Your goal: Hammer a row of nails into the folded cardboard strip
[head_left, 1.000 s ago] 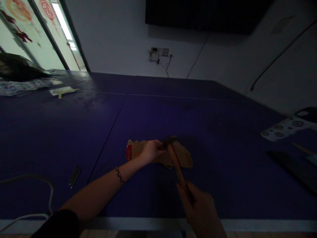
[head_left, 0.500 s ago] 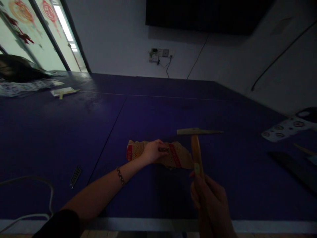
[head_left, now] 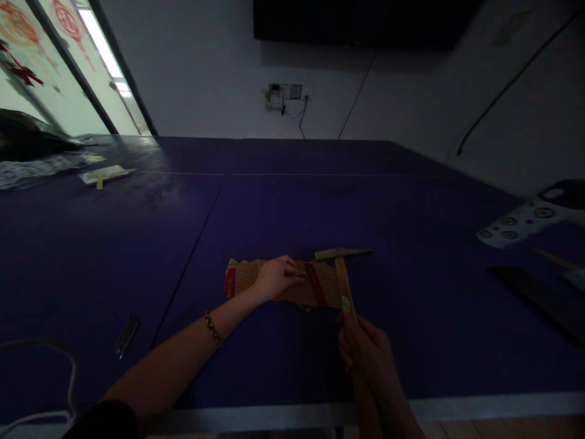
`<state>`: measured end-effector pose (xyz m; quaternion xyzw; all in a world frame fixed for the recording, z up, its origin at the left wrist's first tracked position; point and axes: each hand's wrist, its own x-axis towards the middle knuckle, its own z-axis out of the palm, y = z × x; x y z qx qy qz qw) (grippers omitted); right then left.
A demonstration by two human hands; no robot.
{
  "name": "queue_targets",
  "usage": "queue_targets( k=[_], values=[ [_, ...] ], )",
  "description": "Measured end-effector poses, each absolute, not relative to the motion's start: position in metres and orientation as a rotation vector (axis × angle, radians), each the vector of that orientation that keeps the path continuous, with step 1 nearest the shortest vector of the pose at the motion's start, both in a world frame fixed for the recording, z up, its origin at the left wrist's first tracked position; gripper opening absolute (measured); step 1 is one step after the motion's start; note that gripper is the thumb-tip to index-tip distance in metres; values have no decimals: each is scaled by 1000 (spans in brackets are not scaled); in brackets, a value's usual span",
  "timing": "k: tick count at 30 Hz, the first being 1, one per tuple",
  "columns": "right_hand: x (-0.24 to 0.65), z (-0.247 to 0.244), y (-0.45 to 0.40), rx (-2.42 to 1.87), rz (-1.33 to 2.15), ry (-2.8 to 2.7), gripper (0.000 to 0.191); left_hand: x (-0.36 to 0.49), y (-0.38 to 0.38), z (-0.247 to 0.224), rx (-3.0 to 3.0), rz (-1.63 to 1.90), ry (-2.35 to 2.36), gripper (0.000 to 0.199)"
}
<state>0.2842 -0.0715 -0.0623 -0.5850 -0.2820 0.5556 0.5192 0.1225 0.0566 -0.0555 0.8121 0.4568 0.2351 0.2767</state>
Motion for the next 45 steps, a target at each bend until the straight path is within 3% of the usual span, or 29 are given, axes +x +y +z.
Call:
queue_targets(
  k=[19, 25, 28, 40, 45],
  values=[
    [277, -61, -71, -1411, 1252, -790, 44, 114, 69, -57, 2240, 548, 1074, 20],
    [278, -62, -70, -1411, 1243, -800, 44, 106, 76, -57, 2035, 592, 975, 61],
    [279, -64, -69, -1402, 1241, -806, 44, 102, 77, -57, 1949, 594, 894, 71],
    [281, -69, -66, -1396, 1196, -848, 45, 97, 55, -16, 2405, 411, 1180, 78],
    [280, -71, -66, -1366, 1187, -832, 45, 49, 2, 2, 2442, 521, 1317, 59]
  ],
)
